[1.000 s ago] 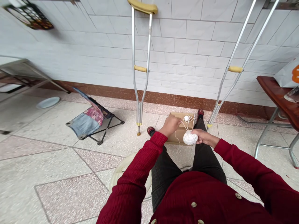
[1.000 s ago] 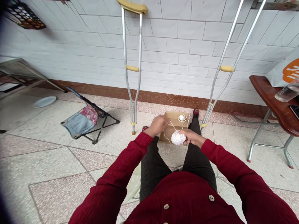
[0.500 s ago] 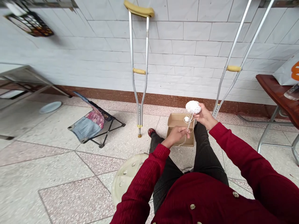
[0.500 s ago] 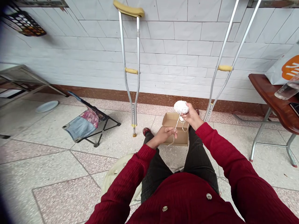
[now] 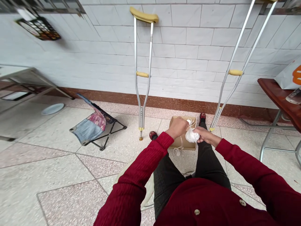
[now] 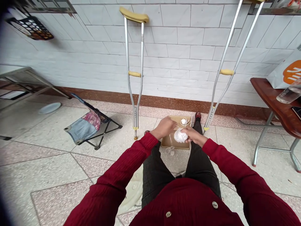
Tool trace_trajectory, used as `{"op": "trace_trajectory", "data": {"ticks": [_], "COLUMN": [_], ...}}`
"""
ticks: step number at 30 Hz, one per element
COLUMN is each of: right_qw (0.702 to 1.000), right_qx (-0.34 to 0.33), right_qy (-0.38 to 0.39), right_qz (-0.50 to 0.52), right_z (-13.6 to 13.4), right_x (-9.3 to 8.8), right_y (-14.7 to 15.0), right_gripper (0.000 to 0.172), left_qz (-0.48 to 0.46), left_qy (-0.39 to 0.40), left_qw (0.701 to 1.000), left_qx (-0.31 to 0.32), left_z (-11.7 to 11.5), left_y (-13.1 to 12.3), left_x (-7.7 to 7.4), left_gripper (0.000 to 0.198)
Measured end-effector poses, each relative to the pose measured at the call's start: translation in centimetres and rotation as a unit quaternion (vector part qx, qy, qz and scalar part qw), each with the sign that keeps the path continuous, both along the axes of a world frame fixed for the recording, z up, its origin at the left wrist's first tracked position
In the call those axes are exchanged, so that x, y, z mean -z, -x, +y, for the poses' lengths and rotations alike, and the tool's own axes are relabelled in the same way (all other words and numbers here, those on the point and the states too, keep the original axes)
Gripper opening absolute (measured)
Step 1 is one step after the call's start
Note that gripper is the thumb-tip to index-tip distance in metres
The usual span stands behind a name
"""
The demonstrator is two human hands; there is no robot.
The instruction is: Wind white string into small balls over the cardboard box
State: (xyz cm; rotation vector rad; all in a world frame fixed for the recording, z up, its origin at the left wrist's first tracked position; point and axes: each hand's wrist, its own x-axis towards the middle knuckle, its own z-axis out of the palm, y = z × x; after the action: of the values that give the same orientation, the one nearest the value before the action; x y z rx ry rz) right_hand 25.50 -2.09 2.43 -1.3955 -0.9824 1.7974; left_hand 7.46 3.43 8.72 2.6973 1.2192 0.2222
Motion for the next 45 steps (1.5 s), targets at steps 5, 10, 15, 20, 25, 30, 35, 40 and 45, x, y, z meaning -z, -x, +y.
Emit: {"op": "trace_trajectory", "data": {"ticks": [5, 10, 15, 20, 25, 30, 35, 40, 45], "right_qw": [0.983, 0.956, 0.947, 0.964, 0.985, 0.993, 0.995, 0.971, 0.981], "right_qx": [0.149, 0.137, 0.009, -0.095, -0.125, -0.113, 0.028, 0.180, 0.144], "right_qy": [-0.011, -0.004, -0.057, -0.056, -0.059, -0.047, -0.083, -0.146, -0.107], "right_qz": [0.103, 0.259, 0.315, 0.244, 0.108, -0.008, -0.040, -0.063, 0.077], "right_z": [3.4, 3.7, 1.9, -1.9, -4.6, -3.8, -0.5, 2.8, 3.7], "right_x": [-1.4, -3.9, -6.0, -5.5, -3.0, -0.6, 0.8, 0.6, -1.6], "right_y": [0.6, 0.0, -0.7, -0.1, -0.5, -0.9, -0.2, 0.3, 0.1], "right_gripper": [0.018, 0.024, 0.039, 0.061, 0.055, 0.050, 0.046, 0.056, 0.042], "left_qz": [-0.110, -0.282, -0.316, -0.255, -0.113, 0.003, -0.022, -0.170, -0.335], "left_qy": [0.150, 0.306, 0.348, 0.268, 0.068, -0.078, -0.053, 0.184, 0.337], "left_qw": [0.982, 0.909, 0.882, 0.925, 0.991, 0.995, 0.998, 0.966, 0.879], "left_qx": [-0.019, -0.019, -0.037, -0.089, -0.030, 0.056, -0.033, -0.059, -0.021], "left_z": [-1.9, -5.7, -7.5, -4.5, -0.4, 0.5, -1.6, -4.3, -6.7], "left_y": [0.1, 1.6, 2.1, 2.3, 2.3, 0.7, -0.1, 0.2, 0.8], "left_x": [-0.3, 3.1, 7.7, 7.5, 2.9, -0.2, -0.3, 1.0, 3.4], "left_gripper": [0.035, 0.041, 0.045, 0.028, 0.024, 0.029, 0.028, 0.035, 0.039]}}
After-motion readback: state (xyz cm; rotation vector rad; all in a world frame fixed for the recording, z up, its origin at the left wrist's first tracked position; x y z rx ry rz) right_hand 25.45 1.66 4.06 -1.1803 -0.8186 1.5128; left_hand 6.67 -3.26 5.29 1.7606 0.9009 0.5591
